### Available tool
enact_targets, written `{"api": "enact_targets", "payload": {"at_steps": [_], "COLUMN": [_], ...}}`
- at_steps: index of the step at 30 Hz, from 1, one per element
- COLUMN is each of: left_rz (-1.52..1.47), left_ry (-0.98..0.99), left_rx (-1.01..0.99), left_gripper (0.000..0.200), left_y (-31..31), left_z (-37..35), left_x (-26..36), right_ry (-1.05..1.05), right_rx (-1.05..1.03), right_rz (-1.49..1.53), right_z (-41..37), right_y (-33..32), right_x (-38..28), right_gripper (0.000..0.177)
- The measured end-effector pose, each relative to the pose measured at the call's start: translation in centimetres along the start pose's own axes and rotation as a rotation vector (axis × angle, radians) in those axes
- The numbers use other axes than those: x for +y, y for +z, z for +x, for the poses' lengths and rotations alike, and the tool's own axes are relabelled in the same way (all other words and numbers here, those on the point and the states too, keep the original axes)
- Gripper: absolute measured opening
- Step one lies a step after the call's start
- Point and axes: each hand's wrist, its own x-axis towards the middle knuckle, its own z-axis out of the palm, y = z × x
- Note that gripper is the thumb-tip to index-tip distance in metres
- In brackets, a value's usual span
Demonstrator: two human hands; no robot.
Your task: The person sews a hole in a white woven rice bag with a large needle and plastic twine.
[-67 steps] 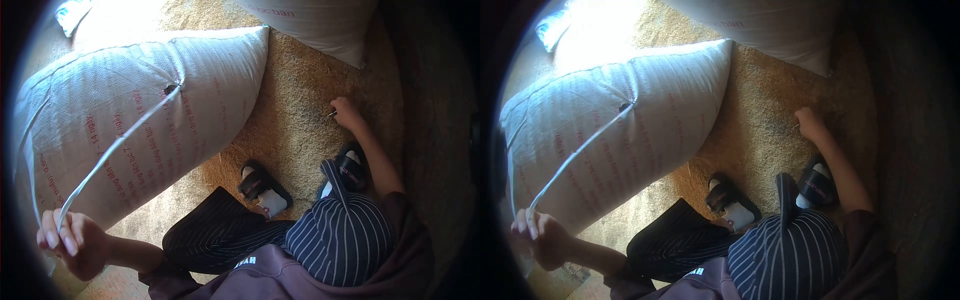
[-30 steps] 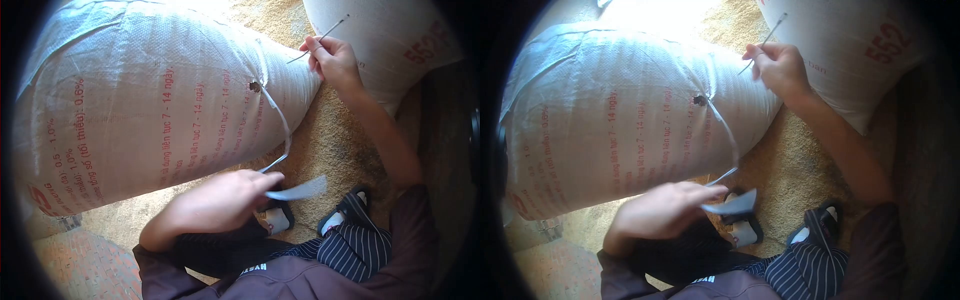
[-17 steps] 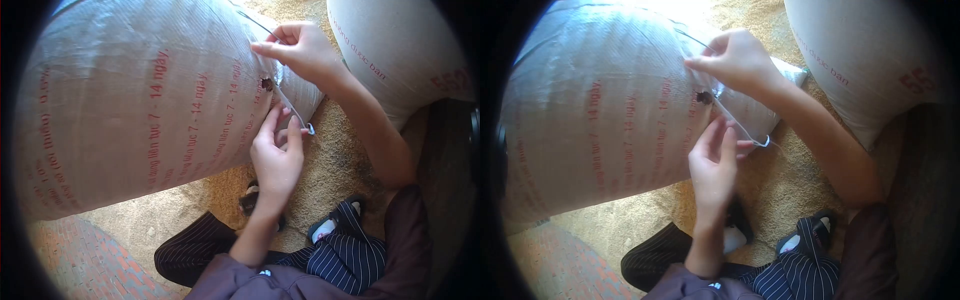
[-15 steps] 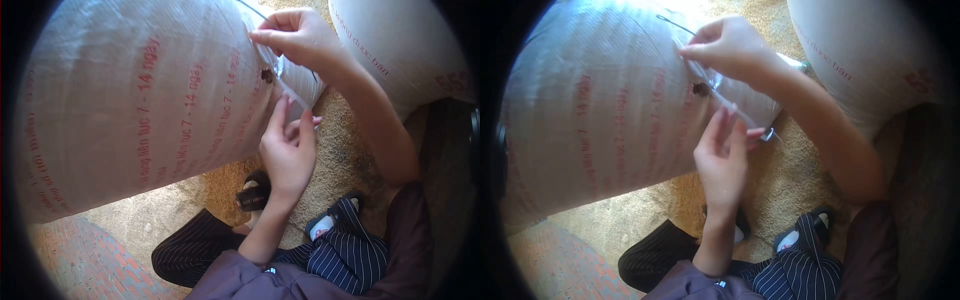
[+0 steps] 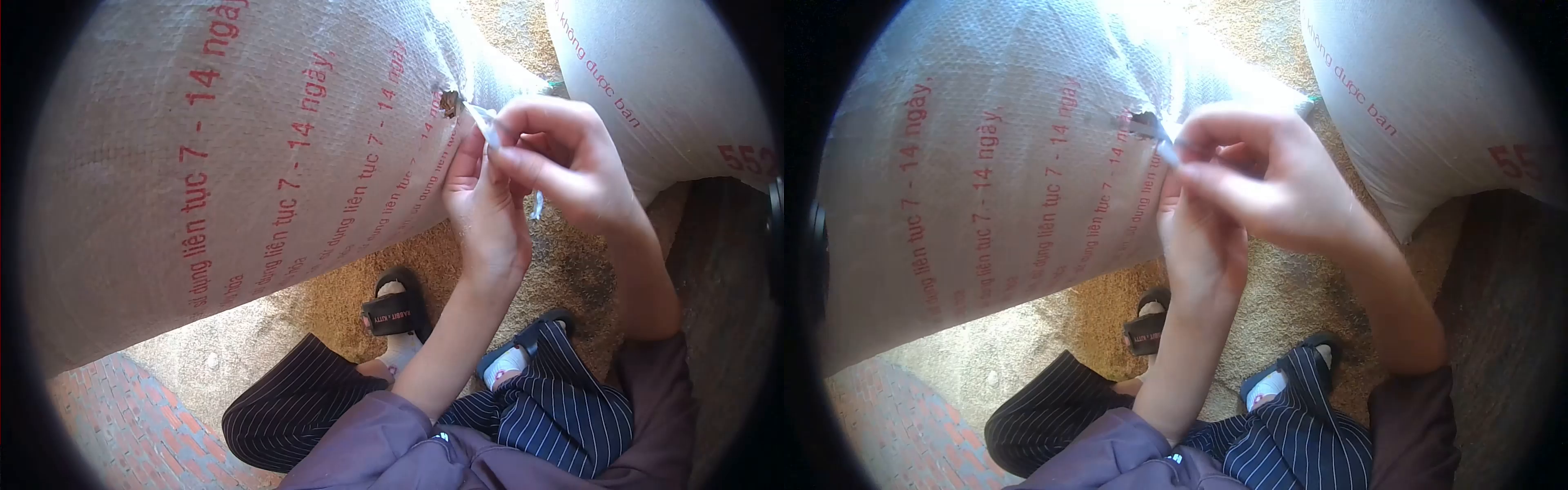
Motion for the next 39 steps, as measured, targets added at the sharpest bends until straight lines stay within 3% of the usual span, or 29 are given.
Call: {"api": "enact_targets", "payload": {"at_steps": [2,3,5,6,9,10,14,17,23,25,27,29,31,33,35,37,39], "left_rz": [0.047,-0.066,-0.114,-0.044,0.026,-0.139,-0.053,0.086,0.106,0.153,0.164,0.056,-0.028,-0.120,-0.141,-0.156,0.032], "left_ry": [0.037,0.029,0.058,0.011,-0.040,-0.151,-0.074,-0.022,-0.075,0.034,0.034,0.007,-0.023,-0.055,-0.033,-0.043,-0.025], "left_rx": [-0.117,-0.100,-0.168,-0.059,-0.134,0.007,-0.124,0.001,0.103,0.099,0.106,0.156,0.153,0.152,0.031,0.043,0.036], "left_gripper": [0.020,0.018,0.016,0.016,0.019,0.026,0.032,0.028,0.022,0.023,0.023,0.025,0.025,0.026,0.025,0.021,0.020], "left_y": [-1.1,-1.1,-1.1,-1.2,-0.5,0.9,0.5,1.3,1.8,2.0,2.0,2.4,2.5,2.2,1.4,1.2,0.6], "left_z": [0.5,0.3,0.4,0.3,-0.1,-0.5,0.3,0.4,1.0,0.7,0.6,0.7,0.6,0.7,1.0,1.0,0.8], "left_x": [-0.4,-0.6,-0.7,-0.5,2.0,2.9,2.6,2.3,1.9,1.6,1.4,1.2,1.2,1.0,0.7,0.5,1.0], "right_ry": [-0.169,-0.168,-0.389,-0.472,-0.569,-0.498,-0.311,-0.475,-0.452,-0.373,-0.362,-0.287,-0.395,-0.388,-0.073,-0.030,0.250], "right_rx": [0.032,0.028,0.157,0.210,0.301,0.282,0.115,0.123,0.211,0.244,0.373,0.361,0.416,0.392,0.146,0.207,0.251], "right_rz": [-0.318,-0.320,-0.623,-0.660,-0.647,-0.672,-0.575,-0.689,-0.618,-0.591,-0.467,-0.483,-0.138,-0.052,0.233,0.258,0.670], "right_z": [-0.3,-0.4,-0.6,-0.5,0.0,-0.2,-0.4,-0.1,0.0,0.2,1.2,1.4,2.1,2.3,2.0,3.1,5.4], "right_y": [0.6,1.2,2.3,2.8,2.5,2.2,1.3,1.0,0.1,0.2,0.6,0.8,1.2,0.3,-1.1,-0.8,-2.2], "right_x": [-0.2,-0.3,-0.4,0.0,0.2,0.0,-0.1,0.5,-0.6,0.1,0.6,1.0,1.5,0.5,-1.1,-1.1,-0.4], "right_gripper": [0.009,0.009,0.013,0.015,0.013,0.012,0.012,0.012,0.010,0.008,0.009,0.007,0.005,0.007,0.012,0.015,0.008]}}
